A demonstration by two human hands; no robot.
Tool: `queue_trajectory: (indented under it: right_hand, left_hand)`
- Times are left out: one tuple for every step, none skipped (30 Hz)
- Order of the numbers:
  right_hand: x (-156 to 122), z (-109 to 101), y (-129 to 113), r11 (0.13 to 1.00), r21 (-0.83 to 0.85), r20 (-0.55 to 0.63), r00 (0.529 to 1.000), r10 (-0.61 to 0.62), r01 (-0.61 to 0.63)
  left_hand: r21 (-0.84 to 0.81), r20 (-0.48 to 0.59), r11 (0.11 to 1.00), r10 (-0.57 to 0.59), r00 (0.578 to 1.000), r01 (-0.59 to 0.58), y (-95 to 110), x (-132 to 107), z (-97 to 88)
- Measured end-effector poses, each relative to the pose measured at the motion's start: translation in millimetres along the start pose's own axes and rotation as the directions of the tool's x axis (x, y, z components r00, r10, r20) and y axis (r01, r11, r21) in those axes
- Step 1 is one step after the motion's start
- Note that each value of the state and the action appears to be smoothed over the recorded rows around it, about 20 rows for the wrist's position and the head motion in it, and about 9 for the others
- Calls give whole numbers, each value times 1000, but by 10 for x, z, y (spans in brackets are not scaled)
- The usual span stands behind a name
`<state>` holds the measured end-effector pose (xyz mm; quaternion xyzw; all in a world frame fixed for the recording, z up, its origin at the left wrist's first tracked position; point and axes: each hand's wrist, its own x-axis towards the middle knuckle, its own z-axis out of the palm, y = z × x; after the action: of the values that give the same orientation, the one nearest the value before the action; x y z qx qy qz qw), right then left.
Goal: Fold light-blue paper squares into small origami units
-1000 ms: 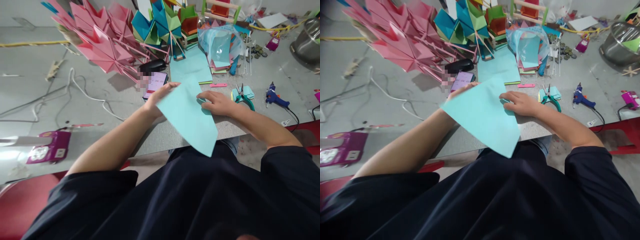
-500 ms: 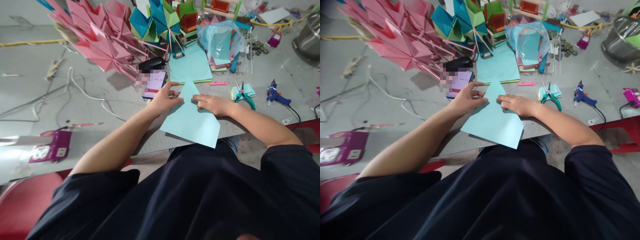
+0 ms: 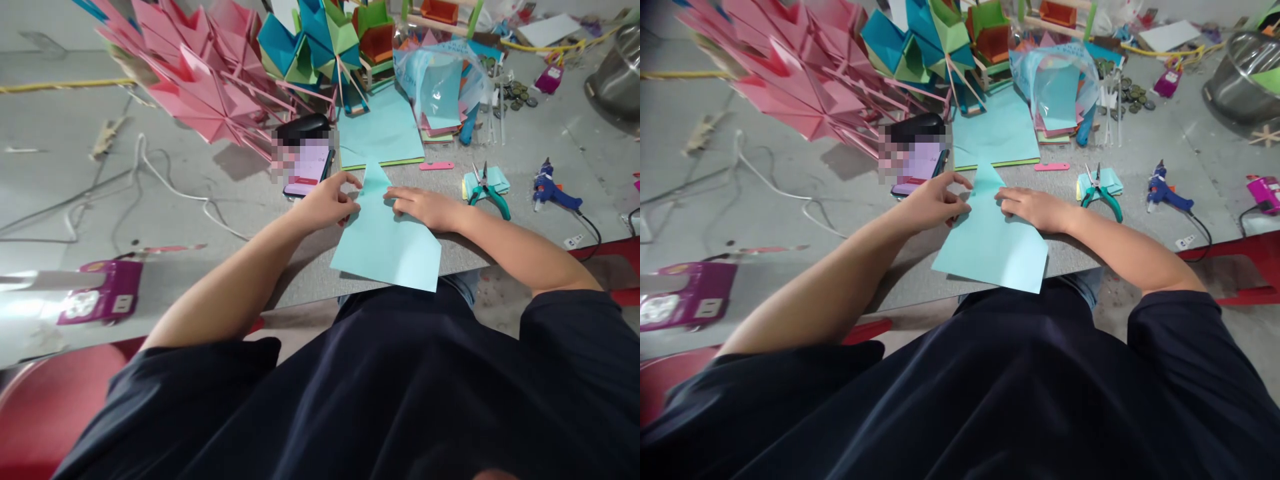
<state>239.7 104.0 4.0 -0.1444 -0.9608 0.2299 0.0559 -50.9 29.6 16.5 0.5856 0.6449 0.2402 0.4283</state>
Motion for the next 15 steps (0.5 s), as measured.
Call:
queue_trajectory:
  right_hand:
    - [1, -6, -6, 1000, 2, -2, 1000, 14, -14]
    - [4, -12, -11, 1000, 5, 0, 1000, 28, -28]
    - [7, -15, -17, 999, 11, 6, 999, 43, -43]
    - [11, -16, -22, 998, 16, 13, 998, 56, -56]
    - [17, -15, -26, 998, 19, 20, 998, 66, -66]
    - [25, -14, -28, 997, 21, 24, 997, 72, -73]
    - [35, -12, -27, 997, 16, 22, 997, 76, -76]
    - [45, -10, -22, 997, 6, 11, 997, 78, -78]
    - [56, -9, -14, 997, -8, -8, 997, 83, -83]
    - [66, -10, -4, 996, -21, -29, 995, 90, -91]
    - [74, -11, 7, 994, -31, -47, 994, 100, -101]
    - [80, -13, 17, 994, -34, -56, 993, 107, -109]
    - [84, -16, 24, 993, -27, -56, 992, 111, -113]
    - [86, -19, 27, 993, -15, -49, 992, 116, -116]
    - [88, -23, 27, 992, -4, -42, 992, 122, -122]
  left_hand:
    - [31, -16, 999, -5, 1000, 6, 7, -5, 1]
    - [72, -32, 997, -2, 999, 5, 11, -12, 2]
    - [125, -50, 992, 12, 999, -5, 13, -20, 6]
    - [192, -71, 981, 37, 997, -23, 12, -28, 13]
    - [265, -92, 963, 75, 993, -49, 8, -36, 26]
    - [339, -111, 937, 129, 985, -85, 1, -43, 47]
    - [409, -127, 903, 197, 972, -129, -9, -46, 74]
    - [475, -144, 863, 270, 952, -173, -23, -46, 106]
    - [532, -164, 821, 342, 925, -209, -39, -42, 141]
    - [579, -186, 780, 408, 894, -236, -58, -34, 174]
    - [620, -203, 742, 467, 861, -256, -77, -23, 202]
    - [654, -205, 705, 514, 833, -274, -96, -8, 223]
    - [683, -181, 666, 552, 814, -300, -113, 10, 234]
    - [703, -126, 625, 579, 806, -339, -128, 30, 236]
    - [713, -41, 580, 595, 803, -393, -140, 52, 230]
